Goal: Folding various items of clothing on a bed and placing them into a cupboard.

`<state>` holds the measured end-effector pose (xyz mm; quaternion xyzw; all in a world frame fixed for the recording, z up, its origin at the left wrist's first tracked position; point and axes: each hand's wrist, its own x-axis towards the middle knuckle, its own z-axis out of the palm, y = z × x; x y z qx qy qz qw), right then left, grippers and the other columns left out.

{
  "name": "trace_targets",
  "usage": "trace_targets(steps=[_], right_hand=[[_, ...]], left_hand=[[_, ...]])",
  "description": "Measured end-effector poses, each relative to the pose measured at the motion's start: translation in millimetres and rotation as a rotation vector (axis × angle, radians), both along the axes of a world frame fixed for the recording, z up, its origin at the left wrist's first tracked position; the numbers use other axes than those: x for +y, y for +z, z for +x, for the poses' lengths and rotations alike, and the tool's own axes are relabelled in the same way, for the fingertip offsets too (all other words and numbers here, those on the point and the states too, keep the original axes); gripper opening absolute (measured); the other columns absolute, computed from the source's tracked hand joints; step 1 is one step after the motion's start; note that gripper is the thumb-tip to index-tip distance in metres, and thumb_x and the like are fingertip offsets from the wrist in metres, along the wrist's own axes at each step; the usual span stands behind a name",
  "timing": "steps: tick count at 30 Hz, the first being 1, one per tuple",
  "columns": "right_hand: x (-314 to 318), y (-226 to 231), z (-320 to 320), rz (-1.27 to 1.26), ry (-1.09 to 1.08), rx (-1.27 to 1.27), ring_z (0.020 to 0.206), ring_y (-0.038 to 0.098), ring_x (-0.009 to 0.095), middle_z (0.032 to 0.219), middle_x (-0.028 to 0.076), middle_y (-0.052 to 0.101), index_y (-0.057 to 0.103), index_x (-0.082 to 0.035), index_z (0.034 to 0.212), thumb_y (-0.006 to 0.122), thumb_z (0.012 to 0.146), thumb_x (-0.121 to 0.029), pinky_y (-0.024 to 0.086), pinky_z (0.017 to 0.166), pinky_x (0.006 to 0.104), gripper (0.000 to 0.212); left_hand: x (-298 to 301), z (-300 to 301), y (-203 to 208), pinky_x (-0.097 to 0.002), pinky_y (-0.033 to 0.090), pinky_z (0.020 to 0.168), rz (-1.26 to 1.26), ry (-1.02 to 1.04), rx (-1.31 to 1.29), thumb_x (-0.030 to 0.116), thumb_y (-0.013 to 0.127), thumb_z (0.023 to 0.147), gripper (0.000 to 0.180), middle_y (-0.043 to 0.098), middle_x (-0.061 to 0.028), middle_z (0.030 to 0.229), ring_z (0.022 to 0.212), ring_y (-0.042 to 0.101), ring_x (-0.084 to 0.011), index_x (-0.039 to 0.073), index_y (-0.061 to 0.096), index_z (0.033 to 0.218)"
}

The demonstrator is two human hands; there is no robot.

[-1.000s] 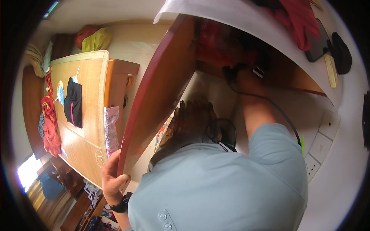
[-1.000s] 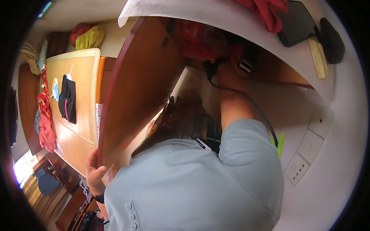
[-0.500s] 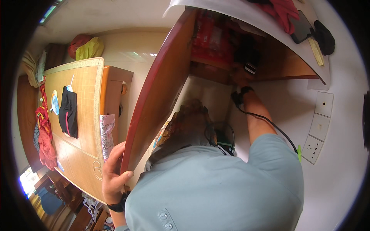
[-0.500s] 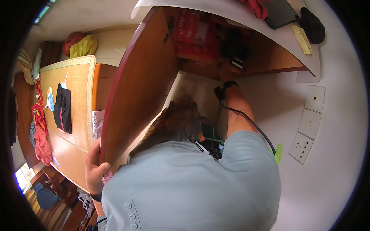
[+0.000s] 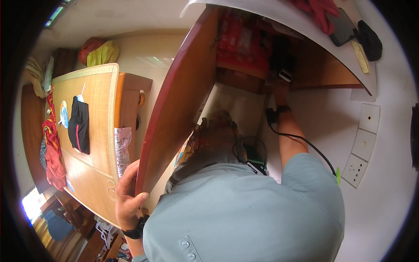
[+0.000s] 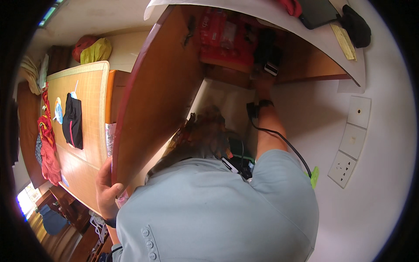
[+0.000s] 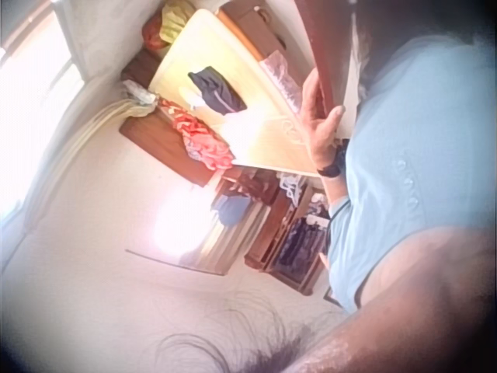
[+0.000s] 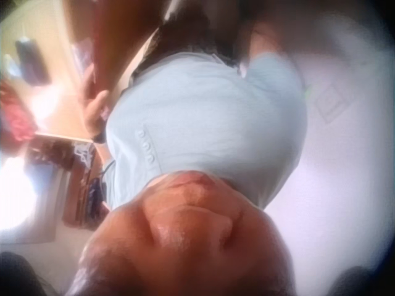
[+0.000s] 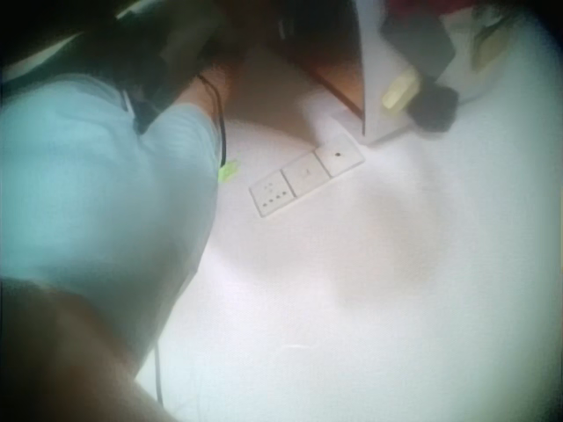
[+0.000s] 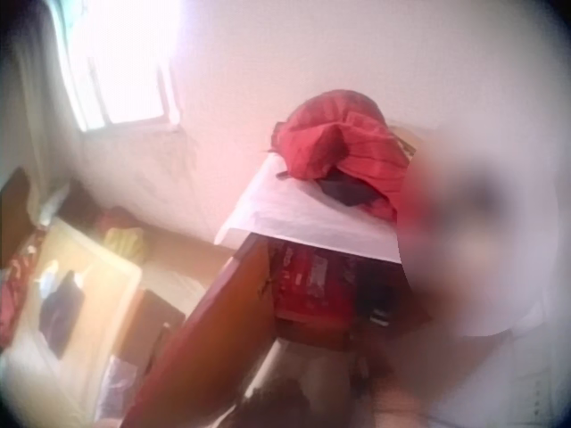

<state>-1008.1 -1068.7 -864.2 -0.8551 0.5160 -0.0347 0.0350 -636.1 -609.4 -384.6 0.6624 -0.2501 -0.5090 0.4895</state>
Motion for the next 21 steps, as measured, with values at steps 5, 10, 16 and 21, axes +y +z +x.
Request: trace_targets(steps=[5, 10, 16, 21], right_hand=[[24.1, -3.0, -20.3, 0.366, -0.563, -0.366, 0.111, 0.059, 0.025, 0.121, 0.013, 0.061, 0.059, -0.005, 0.123, 0.064, 0.078, -0.042, 0.049, 0.090, 0.0407, 0.059], [5.2, -1.4, -1.1, 0.453, -0.643, -0.324, 0.111, 0.058, 0.025, 0.122, 0.012, 0.060, 0.060, -0.006, 0.121, 0.062, 0.080, -0.041, 0.048, 0.090, 0.0407, 0.054], [-6.6, 41.0, 38.3, 0.553, -0.418, -0.493, 0.106, 0.058, 0.022, 0.117, 0.009, 0.061, 0.060, -0.007, 0.119, 0.059, 0.086, -0.036, 0.049, 0.086, 0.0367, 0.043], [-17.8, 112.8, 72.6, 0.762, -0.206, -0.631, 0.102, 0.059, 0.020, 0.112, 0.006, 0.061, 0.060, -0.008, 0.117, 0.056, 0.091, -0.032, 0.049, 0.083, 0.0335, 0.035]], left_hand=[[-1.5, 1.8, -0.6, -0.0372, 0.032, 0.106, -0.004, 0.000, 0.015, 0.025, 0.075, 0.071, 0.071, 0.047, -0.0168, 0.136, 0.126, 0.045, -0.0266, -0.004, 0.050, 0.131], [-0.5, 1.2, 1.1, -0.0381, 0.032, 0.107, 0.005, 0.020, -0.013, 0.025, 0.075, 0.070, 0.072, 0.046, -0.0172, 0.137, 0.127, 0.045, -0.0269, -0.004, 0.050, 0.131], [-5.8, 0.4, 2.7, -0.0381, 0.032, 0.107, 0.011, 0.002, 0.020, 0.025, 0.075, 0.070, 0.072, 0.046, -0.0169, 0.137, 0.127, 0.045, -0.0268, -0.004, 0.050, 0.131], [-6.4, 1.8, 2.3, -0.0378, 0.032, 0.107, 0.007, -0.015, 0.016, 0.024, 0.075, 0.070, 0.072, 0.046, -0.0171, 0.136, 0.127, 0.044, -0.0267, -0.004, 0.050, 0.131]])
